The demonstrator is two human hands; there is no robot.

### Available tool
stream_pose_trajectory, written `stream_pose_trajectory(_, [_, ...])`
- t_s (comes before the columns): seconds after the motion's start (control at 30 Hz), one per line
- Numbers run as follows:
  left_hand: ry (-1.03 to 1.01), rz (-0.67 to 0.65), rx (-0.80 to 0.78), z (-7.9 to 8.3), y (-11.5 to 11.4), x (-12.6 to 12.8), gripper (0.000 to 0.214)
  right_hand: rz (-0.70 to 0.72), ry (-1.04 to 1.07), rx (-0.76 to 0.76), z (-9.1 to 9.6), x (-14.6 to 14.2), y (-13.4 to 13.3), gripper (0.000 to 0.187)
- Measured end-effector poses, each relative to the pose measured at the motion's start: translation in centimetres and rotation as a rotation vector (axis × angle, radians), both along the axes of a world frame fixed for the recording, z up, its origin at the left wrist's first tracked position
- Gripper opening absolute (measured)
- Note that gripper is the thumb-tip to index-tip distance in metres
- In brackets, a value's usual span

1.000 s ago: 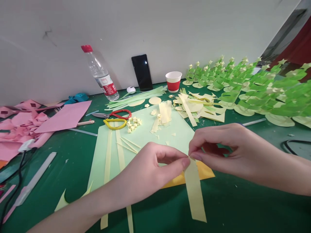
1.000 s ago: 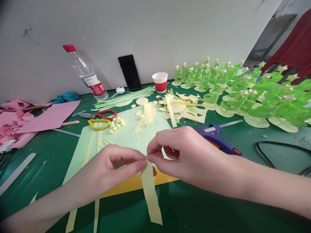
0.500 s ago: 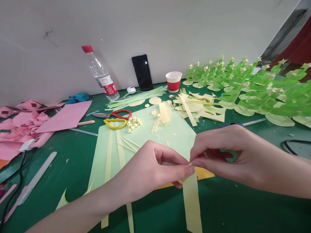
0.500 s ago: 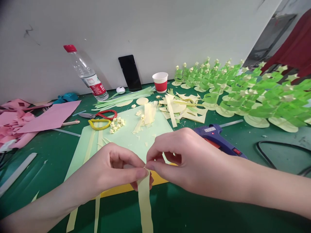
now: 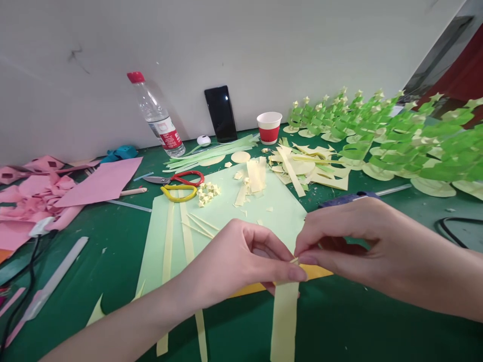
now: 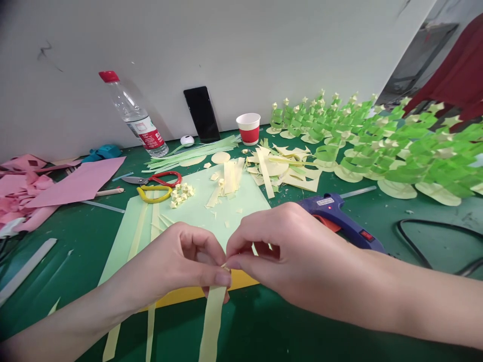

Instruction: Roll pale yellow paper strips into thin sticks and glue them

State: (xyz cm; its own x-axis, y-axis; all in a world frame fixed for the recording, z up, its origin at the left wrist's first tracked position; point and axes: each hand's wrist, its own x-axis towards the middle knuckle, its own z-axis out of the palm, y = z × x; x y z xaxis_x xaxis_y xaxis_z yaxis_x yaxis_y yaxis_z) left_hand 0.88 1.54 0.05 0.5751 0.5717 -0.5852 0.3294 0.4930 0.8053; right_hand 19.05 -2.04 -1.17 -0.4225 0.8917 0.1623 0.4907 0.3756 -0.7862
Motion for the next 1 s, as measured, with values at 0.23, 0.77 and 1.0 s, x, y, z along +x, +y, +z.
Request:
stream_pose_trajectory(0.23, [-0.099,-0.066,0.035,0.16,-0.05,-0.49,0.006,-0.002,0.01,-0.07,0.47,0.21,0.34,0.017])
stream_pose_trajectory(0.77, [-0.04,0.004,-0.023,0.08,0.01,-0.1,0.015,0.089,-0.042,0.013,0.37,0.51,0.46,0.019])
stream_pose_trajectory(1.0, [-0.049,-0.007,-0.022,0.01,-0.16,-0.1,0.017,0.083,-0.026,0.002,0.59,0.66,0.33,0.022])
